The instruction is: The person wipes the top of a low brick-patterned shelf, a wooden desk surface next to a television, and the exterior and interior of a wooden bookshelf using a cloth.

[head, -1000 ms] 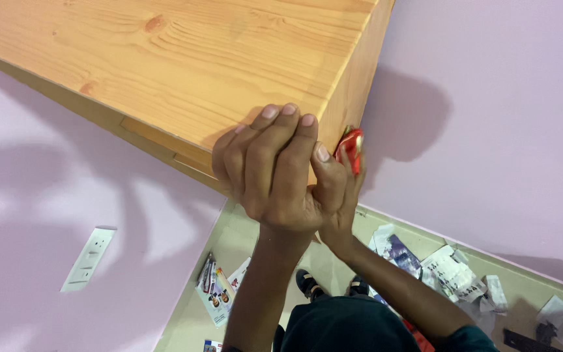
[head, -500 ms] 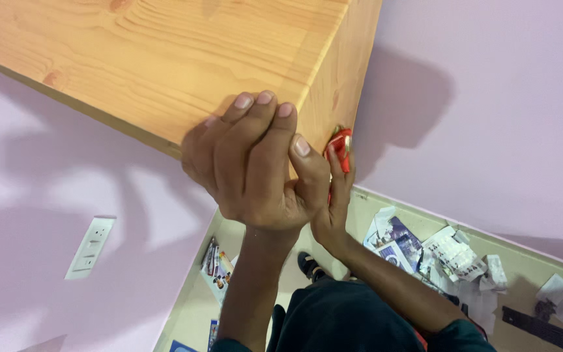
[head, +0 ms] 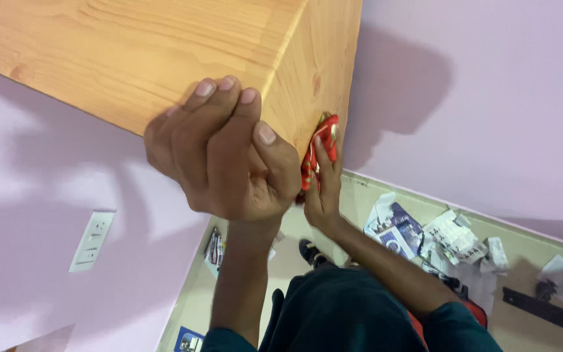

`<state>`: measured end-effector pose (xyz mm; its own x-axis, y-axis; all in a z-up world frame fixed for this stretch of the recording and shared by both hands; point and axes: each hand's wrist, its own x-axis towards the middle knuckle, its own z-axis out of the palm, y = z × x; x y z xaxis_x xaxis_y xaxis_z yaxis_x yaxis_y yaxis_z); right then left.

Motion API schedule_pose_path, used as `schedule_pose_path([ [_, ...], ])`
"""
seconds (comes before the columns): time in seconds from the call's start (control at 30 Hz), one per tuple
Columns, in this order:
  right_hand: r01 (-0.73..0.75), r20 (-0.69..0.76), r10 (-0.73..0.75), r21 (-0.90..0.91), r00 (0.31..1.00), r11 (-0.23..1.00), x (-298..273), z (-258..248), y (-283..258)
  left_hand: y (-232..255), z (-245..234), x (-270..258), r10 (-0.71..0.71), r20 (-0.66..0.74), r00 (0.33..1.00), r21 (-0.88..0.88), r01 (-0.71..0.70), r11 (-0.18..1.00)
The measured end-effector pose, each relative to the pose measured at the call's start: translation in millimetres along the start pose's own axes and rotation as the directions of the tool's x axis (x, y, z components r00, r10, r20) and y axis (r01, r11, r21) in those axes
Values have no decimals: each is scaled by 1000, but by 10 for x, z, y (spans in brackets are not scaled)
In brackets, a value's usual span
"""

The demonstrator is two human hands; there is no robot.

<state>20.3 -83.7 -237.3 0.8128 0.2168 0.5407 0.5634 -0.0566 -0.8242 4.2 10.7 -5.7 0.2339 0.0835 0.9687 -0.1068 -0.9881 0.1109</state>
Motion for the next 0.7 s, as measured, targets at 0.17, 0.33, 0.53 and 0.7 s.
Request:
schedule_pose_path([
  [0.17, -110, -110, 122, 104, 986, 988, 776, -104, 249, 59, -30, 30, -15, 32, 999, 1, 15, 1000],
  [0.33, -391, -42, 401, 154, 915, 907, 45, 134, -51, 27, 0, 7, -26, 4, 1000, -42, 26, 999],
  [0.53, 277, -56, -299, -243, 953, 929, 234, 41, 287, 31, 4, -42, -50, 1, 999, -21, 50, 999],
  [0.7, -428, -87, 449, 188, 889, 884, 288, 79, 514, 60, 21, 1, -32, -8, 999, -45, 31, 998],
])
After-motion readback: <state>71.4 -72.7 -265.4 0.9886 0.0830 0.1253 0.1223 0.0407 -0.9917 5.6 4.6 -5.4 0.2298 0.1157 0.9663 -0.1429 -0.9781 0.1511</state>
